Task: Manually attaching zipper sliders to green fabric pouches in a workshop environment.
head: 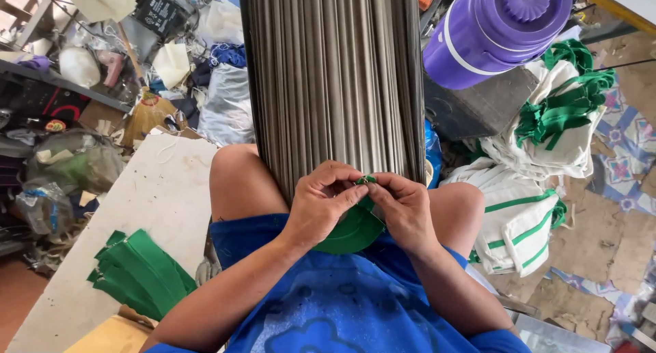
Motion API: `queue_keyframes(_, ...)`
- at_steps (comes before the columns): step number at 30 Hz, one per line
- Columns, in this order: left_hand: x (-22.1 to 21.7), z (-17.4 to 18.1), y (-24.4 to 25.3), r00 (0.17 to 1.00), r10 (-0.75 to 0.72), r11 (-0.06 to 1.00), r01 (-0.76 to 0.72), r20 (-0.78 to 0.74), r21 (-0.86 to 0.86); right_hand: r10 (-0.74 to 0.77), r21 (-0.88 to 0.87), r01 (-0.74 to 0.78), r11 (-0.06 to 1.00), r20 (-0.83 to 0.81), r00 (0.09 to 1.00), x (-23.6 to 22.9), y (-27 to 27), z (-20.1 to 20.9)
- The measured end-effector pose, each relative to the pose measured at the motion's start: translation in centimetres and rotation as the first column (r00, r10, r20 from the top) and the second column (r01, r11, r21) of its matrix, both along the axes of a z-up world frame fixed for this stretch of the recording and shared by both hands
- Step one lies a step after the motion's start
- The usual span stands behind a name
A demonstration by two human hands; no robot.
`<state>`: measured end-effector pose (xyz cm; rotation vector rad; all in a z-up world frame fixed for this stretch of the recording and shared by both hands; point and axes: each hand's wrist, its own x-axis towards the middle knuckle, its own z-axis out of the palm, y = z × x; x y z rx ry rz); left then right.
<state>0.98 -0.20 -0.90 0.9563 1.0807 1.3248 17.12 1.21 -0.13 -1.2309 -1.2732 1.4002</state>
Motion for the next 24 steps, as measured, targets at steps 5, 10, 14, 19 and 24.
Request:
queue_keyframes(5, 1.2, 0.8, 0.3, 0.997, -0.009, 0.997, 0.015, -0.081, 0.075, 0.052, 0.023, -0.052, 0.998, -0.006, 0.999, 2.1, -0.3, 0.0)
queue_keyframes(10, 2.2, 2.4, 0.5, 0.958, -0.003, 0.988, 0.048, -0.288, 0.147, 0.087, 0.169, -0.122, 0.978, 0.201, 0.976, 4.3, 0.1, 1.7)
queue_keyframes(14, 2.9, 1.6, 0.2, 0.909, 0.029, 0.982, 0.051, -0.415, 0.180, 0.006, 0.269, -0.091, 0.959, 0.300, 0.954, 5.6, 0.2, 2.0)
queue_keyframes(19, 3.2, 1.0, 0.4, 0.848, 0.127, 0.956, 0.033, -0.514, 0.292, -0.049, 0.238, -0.018, 0.971, 0.269, 0.962, 5.8, -0.9, 1.1)
queue_keyframes(24, 2.2, 1.7, 0.2, 0.873, 0.084, 0.959, 0.060, -0.480, 0.278, 0.023, 0.110, -0.045, 0.993, 0.195, 0.981, 4.0, -1.4, 0.6)
